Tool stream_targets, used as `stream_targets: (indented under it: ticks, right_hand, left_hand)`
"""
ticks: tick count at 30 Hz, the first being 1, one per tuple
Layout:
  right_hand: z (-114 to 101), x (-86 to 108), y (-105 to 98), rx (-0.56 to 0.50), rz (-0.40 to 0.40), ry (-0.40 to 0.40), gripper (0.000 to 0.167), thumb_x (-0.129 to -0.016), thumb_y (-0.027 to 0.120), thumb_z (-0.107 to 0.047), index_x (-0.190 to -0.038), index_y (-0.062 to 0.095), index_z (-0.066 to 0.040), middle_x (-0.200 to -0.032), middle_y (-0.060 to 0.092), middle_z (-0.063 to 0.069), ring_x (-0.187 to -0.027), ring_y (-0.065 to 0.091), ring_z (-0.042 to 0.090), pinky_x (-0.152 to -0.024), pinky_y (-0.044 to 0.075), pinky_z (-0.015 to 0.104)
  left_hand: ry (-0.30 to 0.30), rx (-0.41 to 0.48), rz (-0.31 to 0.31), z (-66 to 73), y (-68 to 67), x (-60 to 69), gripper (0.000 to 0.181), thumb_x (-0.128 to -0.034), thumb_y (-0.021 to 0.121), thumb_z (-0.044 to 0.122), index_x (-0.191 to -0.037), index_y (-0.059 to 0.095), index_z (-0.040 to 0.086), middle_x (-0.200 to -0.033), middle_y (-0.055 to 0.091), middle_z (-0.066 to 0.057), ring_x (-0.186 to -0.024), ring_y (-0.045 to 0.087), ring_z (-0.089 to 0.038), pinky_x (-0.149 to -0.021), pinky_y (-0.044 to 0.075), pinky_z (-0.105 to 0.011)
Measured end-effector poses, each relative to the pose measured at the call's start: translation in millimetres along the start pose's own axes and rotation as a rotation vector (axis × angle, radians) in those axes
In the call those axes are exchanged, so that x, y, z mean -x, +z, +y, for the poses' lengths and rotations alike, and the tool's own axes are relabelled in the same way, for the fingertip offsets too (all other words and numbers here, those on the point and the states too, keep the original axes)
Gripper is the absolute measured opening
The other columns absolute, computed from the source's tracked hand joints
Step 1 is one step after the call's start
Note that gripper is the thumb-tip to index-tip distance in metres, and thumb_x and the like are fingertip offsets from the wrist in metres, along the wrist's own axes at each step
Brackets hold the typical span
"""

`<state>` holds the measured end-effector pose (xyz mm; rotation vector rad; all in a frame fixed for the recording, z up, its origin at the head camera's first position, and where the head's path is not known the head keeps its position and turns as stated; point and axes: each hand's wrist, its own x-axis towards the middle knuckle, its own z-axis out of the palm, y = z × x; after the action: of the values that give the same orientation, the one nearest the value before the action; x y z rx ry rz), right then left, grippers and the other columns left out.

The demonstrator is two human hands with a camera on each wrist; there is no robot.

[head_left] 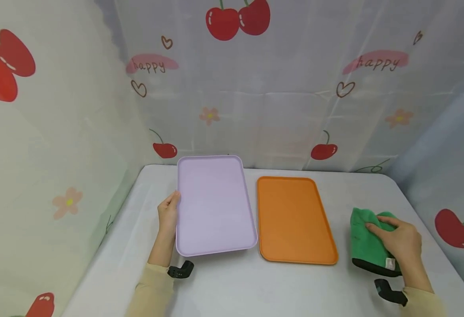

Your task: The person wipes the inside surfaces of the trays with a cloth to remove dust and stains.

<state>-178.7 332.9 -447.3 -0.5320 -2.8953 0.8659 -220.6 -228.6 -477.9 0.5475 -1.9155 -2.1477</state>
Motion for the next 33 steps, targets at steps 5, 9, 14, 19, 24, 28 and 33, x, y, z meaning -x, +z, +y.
stream_targets:
  ticks: [5,9,14,19,24,28,33]
  right_hand:
    - [13,-12.8,1,0.064,-0.082,-0.025,0.069,-0.091,0.063,-0.048,-0.132,0.054,0.007,-0.134,0.041,0.044,-0.103,0.051,0.052,-0.062,0.042,0.038]
    - [19,-19.9,5,0.1,-0.107,-0.072,0.068,-0.091,0.064,-0.047,-0.13,0.054,0.007,-0.132,0.041,0.045,-0.096,0.055,0.049,-0.059,0.041,0.033]
    - [25,-26.7,14,0.114,-0.159,-0.069,0.072,-0.09,0.063,-0.051,-0.132,0.053,0.007,-0.134,0.039,0.045,-0.1,0.053,0.051,-0.063,0.043,0.038]
    - [30,-30.0,19,0.129,-0.201,-0.063,0.077,-0.088,0.063,-0.055,-0.134,0.051,0.006,-0.136,0.038,0.044,-0.102,0.052,0.052,-0.067,0.044,0.042]
    - [36,-30.1,23,0.169,-0.216,-0.139,0.08,-0.089,0.061,-0.058,-0.135,0.049,0.006,-0.132,0.041,0.045,-0.094,0.056,0.045,-0.06,0.042,0.034]
    - [43,-28.7,29,0.208,-0.192,-0.198,0.08,-0.09,0.059,-0.06,-0.136,0.047,0.004,-0.122,0.043,0.047,-0.087,0.056,0.044,-0.058,0.044,0.041]
    - [50,-24.9,33,0.238,-0.191,-0.228,0.079,-0.095,0.049,-0.061,-0.139,0.04,0.003,-0.119,0.037,0.048,-0.101,0.044,0.058,-0.069,0.041,0.067]
  left_hand:
    - [-0.009,-0.03,-0.018,-15.8,-9.7,-13.8,0.05,-0.1011,0.054,0.023,-0.141,0.043,-0.007,-0.15,0.041,-0.021,-0.143,0.035,-0.032,-0.118,0.03,-0.039]
    - [0.001,-0.077,-0.061,-28.7,-12.7,-20.3,0.05,-0.1012,0.053,0.021,-0.139,0.043,-0.01,-0.149,0.038,-0.024,-0.144,0.03,-0.035,-0.12,0.025,-0.041]
    - [0.007,-0.153,-0.055,-38.7,-12.7,-24.9,0.046,-0.1004,0.055,0.018,-0.135,0.048,-0.01,-0.144,0.044,-0.025,-0.141,0.036,-0.038,-0.118,0.028,-0.044]
    - [0.017,-0.2,-0.046,-42.0,-11.5,-27.3,0.043,-0.1007,0.053,0.016,-0.134,0.049,-0.011,-0.141,0.046,-0.026,-0.139,0.037,-0.039,-0.118,0.029,-0.044]
    - [-0.061,-0.175,-0.092,-42.3,-13.1,-24.6,0.049,-0.102,0.051,0.022,-0.139,0.044,-0.009,-0.149,0.038,-0.024,-0.144,0.03,-0.038,-0.12,0.023,-0.045]
    - [-0.119,-0.161,-0.194,-41.1,-15.9,-20.7,0.06,-0.1022,0.05,0.027,-0.146,0.032,-0.01,-0.158,0.024,-0.023,-0.149,0.016,-0.038,-0.122,0.014,-0.048]
    - [-0.107,-0.175,-0.352,-40.7,-20.4,-16.4,0.072,-0.1016,0.051,0.025,-0.149,0.014,-0.014,-0.161,0.006,-0.026,-0.15,0.0,-0.038,-0.123,0.004,-0.05]
